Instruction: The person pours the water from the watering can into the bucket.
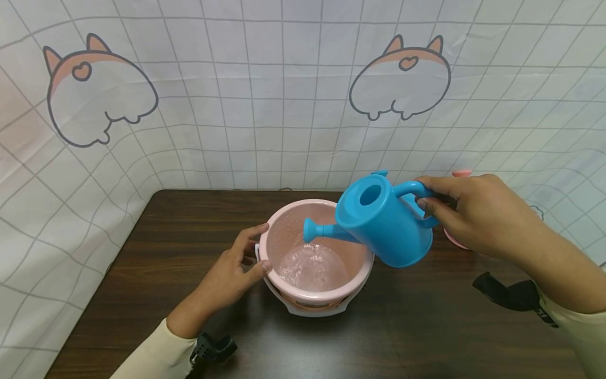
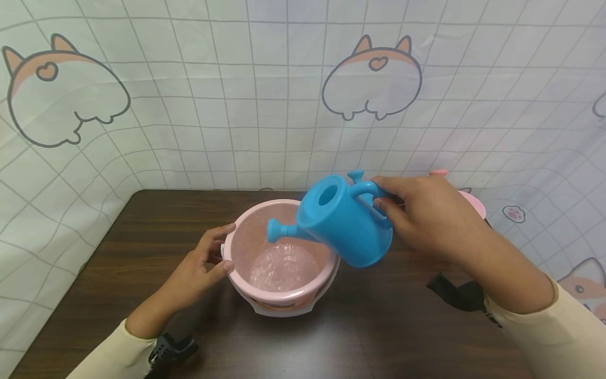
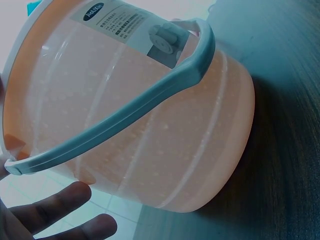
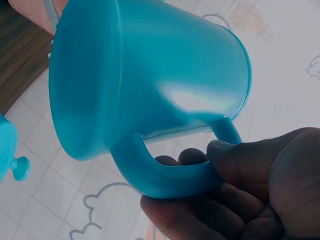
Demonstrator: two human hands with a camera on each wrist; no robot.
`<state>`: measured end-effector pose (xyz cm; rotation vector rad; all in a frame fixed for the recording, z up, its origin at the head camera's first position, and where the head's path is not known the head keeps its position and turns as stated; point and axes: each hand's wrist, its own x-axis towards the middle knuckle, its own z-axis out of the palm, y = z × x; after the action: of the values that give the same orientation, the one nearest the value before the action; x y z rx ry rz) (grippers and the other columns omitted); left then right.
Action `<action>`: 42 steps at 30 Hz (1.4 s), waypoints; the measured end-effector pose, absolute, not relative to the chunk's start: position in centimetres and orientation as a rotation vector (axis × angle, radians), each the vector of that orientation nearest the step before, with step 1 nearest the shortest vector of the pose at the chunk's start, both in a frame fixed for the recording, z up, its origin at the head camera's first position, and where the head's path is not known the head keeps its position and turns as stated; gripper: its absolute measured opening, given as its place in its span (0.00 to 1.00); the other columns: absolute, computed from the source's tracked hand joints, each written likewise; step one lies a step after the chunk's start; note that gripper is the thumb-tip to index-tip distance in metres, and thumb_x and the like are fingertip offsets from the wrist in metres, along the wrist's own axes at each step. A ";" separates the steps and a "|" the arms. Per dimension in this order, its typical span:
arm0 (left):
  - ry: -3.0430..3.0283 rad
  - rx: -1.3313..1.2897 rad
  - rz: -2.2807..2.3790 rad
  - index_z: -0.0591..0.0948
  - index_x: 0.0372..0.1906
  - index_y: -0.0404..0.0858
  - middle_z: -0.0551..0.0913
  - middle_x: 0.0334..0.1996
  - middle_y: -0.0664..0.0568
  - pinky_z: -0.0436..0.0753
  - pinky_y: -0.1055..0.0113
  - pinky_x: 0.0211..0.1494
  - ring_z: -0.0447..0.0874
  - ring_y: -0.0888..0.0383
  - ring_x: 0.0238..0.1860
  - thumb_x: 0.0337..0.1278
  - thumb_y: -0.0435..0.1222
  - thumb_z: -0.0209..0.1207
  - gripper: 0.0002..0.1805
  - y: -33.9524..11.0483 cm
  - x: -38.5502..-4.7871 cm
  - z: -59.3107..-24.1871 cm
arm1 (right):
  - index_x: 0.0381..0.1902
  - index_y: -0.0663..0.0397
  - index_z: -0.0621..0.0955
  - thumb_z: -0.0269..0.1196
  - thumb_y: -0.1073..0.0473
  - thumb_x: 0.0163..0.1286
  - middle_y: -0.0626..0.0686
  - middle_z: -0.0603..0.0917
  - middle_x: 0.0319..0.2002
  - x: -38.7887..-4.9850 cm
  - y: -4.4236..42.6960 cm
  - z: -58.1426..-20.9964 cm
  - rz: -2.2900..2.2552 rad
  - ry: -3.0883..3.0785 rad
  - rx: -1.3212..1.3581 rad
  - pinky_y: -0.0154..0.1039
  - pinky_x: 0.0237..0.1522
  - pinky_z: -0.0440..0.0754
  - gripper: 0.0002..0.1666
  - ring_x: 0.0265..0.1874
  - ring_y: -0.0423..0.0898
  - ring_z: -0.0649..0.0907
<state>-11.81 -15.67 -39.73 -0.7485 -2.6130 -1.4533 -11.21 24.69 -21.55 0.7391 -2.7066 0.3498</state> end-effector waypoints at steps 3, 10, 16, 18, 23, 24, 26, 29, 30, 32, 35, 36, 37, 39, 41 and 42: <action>-2.614 -0.748 -1.448 0.61 0.76 0.55 0.84 0.48 0.48 0.82 0.52 0.47 0.84 0.52 0.45 0.67 0.49 0.61 0.36 -15.7 -11.8 -39.7 | 0.58 0.57 0.85 0.70 0.63 0.67 0.49 0.87 0.32 -11.2 24.7 -21.5 0.348 -2.697 0.747 0.37 0.22 0.72 0.21 0.20 0.41 0.74; -2.617 -0.749 -1.456 0.61 0.77 0.55 0.84 0.49 0.49 0.81 0.53 0.46 0.84 0.51 0.45 0.68 0.49 0.61 0.36 -15.7 -11.7 -39.7 | 0.58 0.57 0.85 0.70 0.63 0.67 0.49 0.88 0.32 -11.1 24.7 -21.6 0.346 -2.701 0.742 0.37 0.21 0.71 0.21 0.19 0.41 0.74; -2.631 -0.738 -1.439 0.61 0.76 0.56 0.84 0.49 0.50 0.80 0.56 0.44 0.84 0.51 0.45 0.67 0.50 0.61 0.36 -15.8 -11.8 -39.7 | 0.60 0.59 0.84 0.69 0.63 0.69 0.51 0.88 0.33 -11.1 24.7 -21.5 0.344 -2.736 0.714 0.37 0.20 0.70 0.22 0.20 0.42 0.74; -2.634 -0.737 -1.437 0.61 0.76 0.56 0.84 0.49 0.50 0.80 0.55 0.44 0.84 0.51 0.46 0.67 0.50 0.61 0.36 -15.8 -11.8 -39.7 | 0.60 0.59 0.84 0.69 0.63 0.69 0.52 0.88 0.34 -11.2 24.7 -21.6 0.348 -2.737 0.717 0.37 0.21 0.70 0.22 0.20 0.42 0.75; -2.630 -0.743 -1.444 0.61 0.77 0.55 0.84 0.49 0.50 0.81 0.55 0.45 0.84 0.51 0.46 0.68 0.49 0.60 0.36 -15.7 -11.7 -39.6 | 0.60 0.61 0.84 0.69 0.63 0.69 0.54 0.89 0.35 -11.2 24.5 -21.4 0.360 -2.748 0.708 0.38 0.22 0.73 0.22 0.21 0.42 0.76; -2.629 -0.744 -1.444 0.61 0.77 0.55 0.84 0.49 0.50 0.81 0.55 0.46 0.84 0.52 0.46 0.68 0.49 0.60 0.36 -15.7 -11.7 -39.6 | 0.60 0.61 0.84 0.70 0.63 0.69 0.54 0.89 0.35 -11.2 24.5 -21.4 0.363 -2.750 0.705 0.38 0.22 0.73 0.22 0.21 0.42 0.76; -2.628 -0.745 -1.445 0.61 0.77 0.55 0.84 0.49 0.50 0.81 0.54 0.46 0.84 0.52 0.46 0.68 0.48 0.60 0.36 -15.7 -11.7 -39.6 | 0.60 0.61 0.84 0.70 0.62 0.69 0.55 0.89 0.36 -11.2 24.5 -21.4 0.363 -2.750 0.701 0.38 0.22 0.73 0.22 0.21 0.42 0.76; -2.630 -0.743 -1.442 0.61 0.76 0.54 0.84 0.49 0.50 0.81 0.54 0.47 0.84 0.54 0.46 0.68 0.49 0.60 0.36 -15.7 -11.7 -39.6 | 0.59 0.60 0.84 0.70 0.63 0.69 0.53 0.89 0.35 -11.1 24.5 -21.4 0.358 -2.737 0.712 0.38 0.22 0.72 0.22 0.20 0.42 0.75; -2.631 -0.743 -1.444 0.61 0.76 0.54 0.84 0.49 0.50 0.81 0.53 0.47 0.84 0.54 0.45 0.68 0.48 0.60 0.36 -15.7 -11.7 -39.6 | 0.59 0.60 0.84 0.69 0.62 0.69 0.52 0.88 0.34 -11.1 24.5 -21.4 0.356 -2.736 0.713 0.38 0.21 0.72 0.21 0.20 0.42 0.75; -2.631 -0.743 -1.445 0.61 0.76 0.55 0.84 0.49 0.50 0.81 0.52 0.47 0.84 0.54 0.45 0.68 0.48 0.60 0.36 -15.7 -11.7 -39.6 | 0.60 0.59 0.84 0.69 0.62 0.69 0.52 0.88 0.34 -11.2 24.6 -21.4 0.355 -2.738 0.712 0.38 0.21 0.72 0.22 0.20 0.41 0.74; -2.628 -0.747 -1.446 0.61 0.77 0.55 0.84 0.49 0.49 0.81 0.52 0.46 0.84 0.54 0.45 0.68 0.49 0.60 0.36 -15.7 -11.7 -39.6 | 0.60 0.59 0.84 0.69 0.61 0.70 0.52 0.88 0.34 -11.3 24.7 -21.4 0.360 -2.745 0.709 0.37 0.20 0.71 0.22 0.20 0.41 0.74; -2.628 -0.748 -1.447 0.61 0.77 0.55 0.84 0.49 0.49 0.81 0.52 0.46 0.84 0.53 0.45 0.68 0.49 0.60 0.36 -15.7 -11.7 -39.6 | 0.61 0.59 0.83 0.69 0.61 0.70 0.52 0.88 0.34 -11.3 24.7 -21.5 0.362 -2.746 0.708 0.37 0.20 0.71 0.22 0.20 0.41 0.74; -2.628 -0.748 -1.447 0.61 0.77 0.55 0.84 0.49 0.49 0.81 0.52 0.46 0.84 0.53 0.45 0.68 0.49 0.60 0.36 -15.7 -11.7 -39.6 | 0.60 0.59 0.84 0.69 0.61 0.70 0.52 0.88 0.34 -11.2 24.7 -21.5 0.361 -2.744 0.708 0.37 0.20 0.71 0.22 0.20 0.41 0.74; -2.628 -0.747 -1.447 0.61 0.77 0.55 0.84 0.48 0.49 0.81 0.52 0.46 0.84 0.53 0.45 0.68 0.48 0.60 0.36 -15.7 -11.7 -39.6 | 0.60 0.60 0.84 0.69 0.61 0.70 0.52 0.88 0.34 -11.2 24.7 -21.5 0.359 -2.745 0.706 0.37 0.21 0.72 0.22 0.20 0.41 0.75; -2.629 -0.745 -1.448 0.61 0.77 0.55 0.84 0.48 0.50 0.81 0.51 0.45 0.84 0.54 0.45 0.68 0.48 0.60 0.36 -15.7 -11.7 -39.7 | 0.60 0.59 0.84 0.69 0.61 0.70 0.51 0.88 0.33 -11.3 24.6 -21.5 0.354 -2.746 0.702 0.38 0.21 0.71 0.22 0.20 0.41 0.74; -2.630 -0.743 -1.446 0.61 0.77 0.55 0.84 0.48 0.50 0.81 0.51 0.45 0.84 0.54 0.45 0.68 0.49 0.60 0.36 -15.7 -11.7 -39.7 | 0.60 0.59 0.84 0.69 0.61 0.70 0.51 0.87 0.33 -11.3 24.6 -21.5 0.353 -2.747 0.701 0.38 0.21 0.71 0.22 0.20 0.42 0.74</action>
<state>-11.72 -15.69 -39.67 -0.7432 -2.6299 -1.4463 -11.26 24.62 -21.46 0.7007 -2.7473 0.3527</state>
